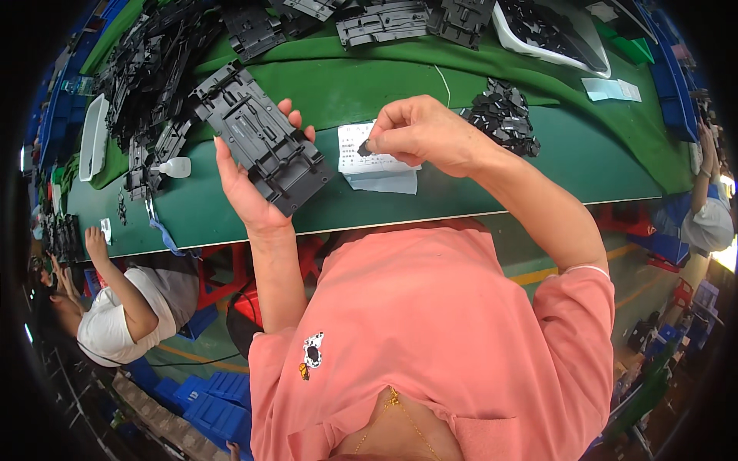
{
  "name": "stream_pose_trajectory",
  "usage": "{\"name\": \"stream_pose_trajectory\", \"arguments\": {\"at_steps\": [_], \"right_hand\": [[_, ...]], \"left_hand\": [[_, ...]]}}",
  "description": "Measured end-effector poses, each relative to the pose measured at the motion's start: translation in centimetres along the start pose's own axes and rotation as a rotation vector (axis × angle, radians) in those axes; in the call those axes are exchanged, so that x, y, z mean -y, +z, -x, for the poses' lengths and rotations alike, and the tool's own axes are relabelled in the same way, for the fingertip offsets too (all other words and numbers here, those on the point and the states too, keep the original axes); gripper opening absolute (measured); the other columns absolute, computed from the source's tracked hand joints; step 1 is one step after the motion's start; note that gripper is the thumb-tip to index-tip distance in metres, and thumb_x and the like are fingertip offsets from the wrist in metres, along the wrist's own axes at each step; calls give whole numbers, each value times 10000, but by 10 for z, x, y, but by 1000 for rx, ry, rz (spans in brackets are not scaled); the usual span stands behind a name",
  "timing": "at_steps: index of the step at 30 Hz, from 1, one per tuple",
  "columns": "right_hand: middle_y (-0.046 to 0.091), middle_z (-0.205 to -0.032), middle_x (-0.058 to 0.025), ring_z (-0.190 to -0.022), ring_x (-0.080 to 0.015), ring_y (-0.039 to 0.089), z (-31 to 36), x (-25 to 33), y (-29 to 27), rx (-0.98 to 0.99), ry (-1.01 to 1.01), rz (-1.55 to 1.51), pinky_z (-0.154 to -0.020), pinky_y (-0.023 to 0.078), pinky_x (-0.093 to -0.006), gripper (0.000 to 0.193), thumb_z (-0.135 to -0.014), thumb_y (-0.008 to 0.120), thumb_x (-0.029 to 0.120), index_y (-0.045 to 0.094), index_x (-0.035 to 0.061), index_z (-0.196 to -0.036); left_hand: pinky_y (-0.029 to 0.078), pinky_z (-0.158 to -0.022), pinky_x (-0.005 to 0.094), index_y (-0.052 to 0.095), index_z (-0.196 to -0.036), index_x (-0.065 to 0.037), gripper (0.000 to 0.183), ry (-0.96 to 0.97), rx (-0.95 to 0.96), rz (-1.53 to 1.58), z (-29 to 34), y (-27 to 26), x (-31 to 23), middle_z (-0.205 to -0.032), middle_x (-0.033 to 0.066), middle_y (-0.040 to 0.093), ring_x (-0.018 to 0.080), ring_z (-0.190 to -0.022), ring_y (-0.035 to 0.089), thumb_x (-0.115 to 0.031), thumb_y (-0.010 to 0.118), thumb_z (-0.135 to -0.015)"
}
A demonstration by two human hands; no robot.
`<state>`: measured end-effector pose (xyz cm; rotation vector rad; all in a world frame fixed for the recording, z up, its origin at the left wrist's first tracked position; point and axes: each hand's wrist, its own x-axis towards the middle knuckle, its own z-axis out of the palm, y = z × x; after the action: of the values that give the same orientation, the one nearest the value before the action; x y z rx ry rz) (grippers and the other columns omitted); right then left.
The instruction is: The person assembles plastic car chassis by picking up small plastic components, dabbing them on an adhesive pad, and attaching them onto the chassis by hand.
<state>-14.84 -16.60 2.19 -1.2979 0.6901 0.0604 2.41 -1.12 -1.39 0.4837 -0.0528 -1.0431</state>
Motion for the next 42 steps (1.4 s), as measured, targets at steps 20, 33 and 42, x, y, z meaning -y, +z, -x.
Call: {"name": "stream_pose_trajectory", "arguments": {"at_steps": [20, 33, 42], "right_hand": [[535, -685, -52, -573, -207, 527, 7, -2, 62, -231, -1234, 793, -493, 416, -305, 211, -656, 702, -21, 636, 20, -853], [489, -689, -32, -564, -167, 469, -7, -18, 63, -200, -1447, 1011, -487, 342, -295, 281, -605, 646, 72, 637, -3, -875], [477, -695, -31, -566, -164, 456, -5, -18, 65, -193, -1454, 1055, -488, 334, -298, 283, -612, 645, 86, 628, -10, -877]], "left_hand": [[500, -892, 436, 443, -1285, 15, 675, -17, -46, -104, 3, 26, 12, -1220, 224, 542, 319, -1064, 575, -551, 266, -963], [514, -878, 401, 461, -1265, 7, 647, -10, -30, -199, 6, 29, 13, -1193, 209, 560, 294, -1045, 591, -533, 265, -968], [521, -870, 386, 476, -1247, 12, 634, 10, -18, -227, 7, 31, 13, -1177, 208, 570, 288, -1036, 597, -524, 278, -971]]}}
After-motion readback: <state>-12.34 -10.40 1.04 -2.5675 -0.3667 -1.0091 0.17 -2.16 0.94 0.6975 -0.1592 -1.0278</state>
